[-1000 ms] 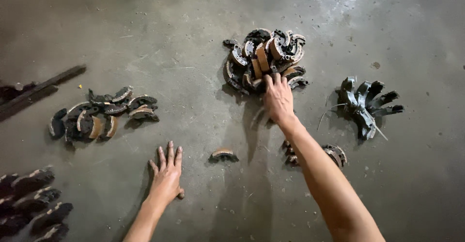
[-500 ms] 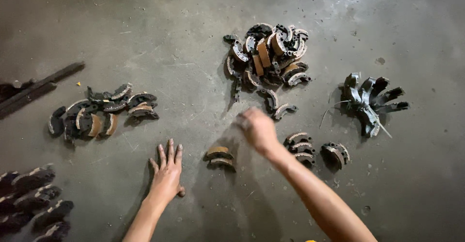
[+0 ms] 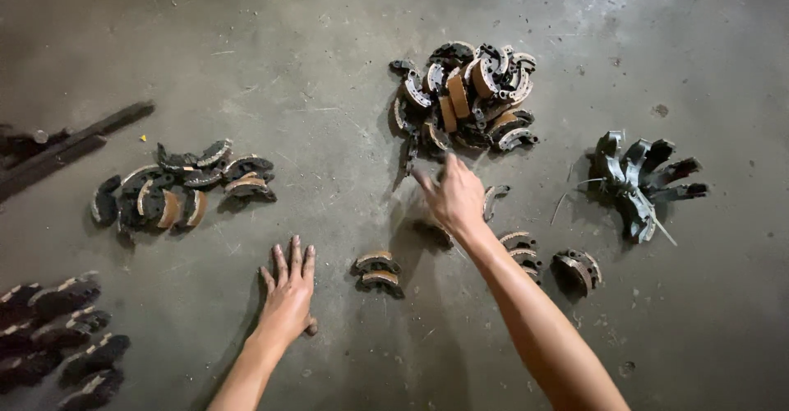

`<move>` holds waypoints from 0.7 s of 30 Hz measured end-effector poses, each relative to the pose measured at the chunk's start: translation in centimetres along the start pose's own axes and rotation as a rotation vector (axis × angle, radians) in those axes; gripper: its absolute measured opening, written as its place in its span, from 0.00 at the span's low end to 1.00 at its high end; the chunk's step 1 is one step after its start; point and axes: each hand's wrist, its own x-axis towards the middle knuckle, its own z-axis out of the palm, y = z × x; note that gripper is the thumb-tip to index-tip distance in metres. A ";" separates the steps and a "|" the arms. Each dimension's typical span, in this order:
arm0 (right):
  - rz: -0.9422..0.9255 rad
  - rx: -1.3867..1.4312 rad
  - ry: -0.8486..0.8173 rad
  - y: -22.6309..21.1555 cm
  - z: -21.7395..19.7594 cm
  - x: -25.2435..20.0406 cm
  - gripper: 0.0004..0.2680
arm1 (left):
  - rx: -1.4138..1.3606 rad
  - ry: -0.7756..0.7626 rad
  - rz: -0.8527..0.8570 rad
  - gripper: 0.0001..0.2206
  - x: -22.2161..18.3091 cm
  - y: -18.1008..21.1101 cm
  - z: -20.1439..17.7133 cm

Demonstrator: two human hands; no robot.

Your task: Sorting used motorcycle brake shoes into piles on the floor

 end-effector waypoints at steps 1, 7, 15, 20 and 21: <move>0.082 0.038 0.026 -0.6 0.7 1.2 0.25 | -0.003 0.002 0.007 0.67 0.1 0.0 0.1; 0.025 0.617 0.000 -1.4 6.1 3.6 0.13 | -0.038 -0.116 -0.036 0.67 0.5 0.7 -1.5; -0.005 0.009 0.411 1.0 3.1 3.7 0.13 | 0.037 -0.117 -0.037 0.68 0.1 0.5 -1.2; 0.159 0.124 0.175 1.4 1.2 5.0 0.18 | 0.045 -0.173 -0.039 0.69 0.4 0.3 -0.7; 0.162 0.138 0.140 1.9 0.8 5.1 0.17 | 0.063 -0.127 -0.030 0.69 0.4 0.1 -0.2</move>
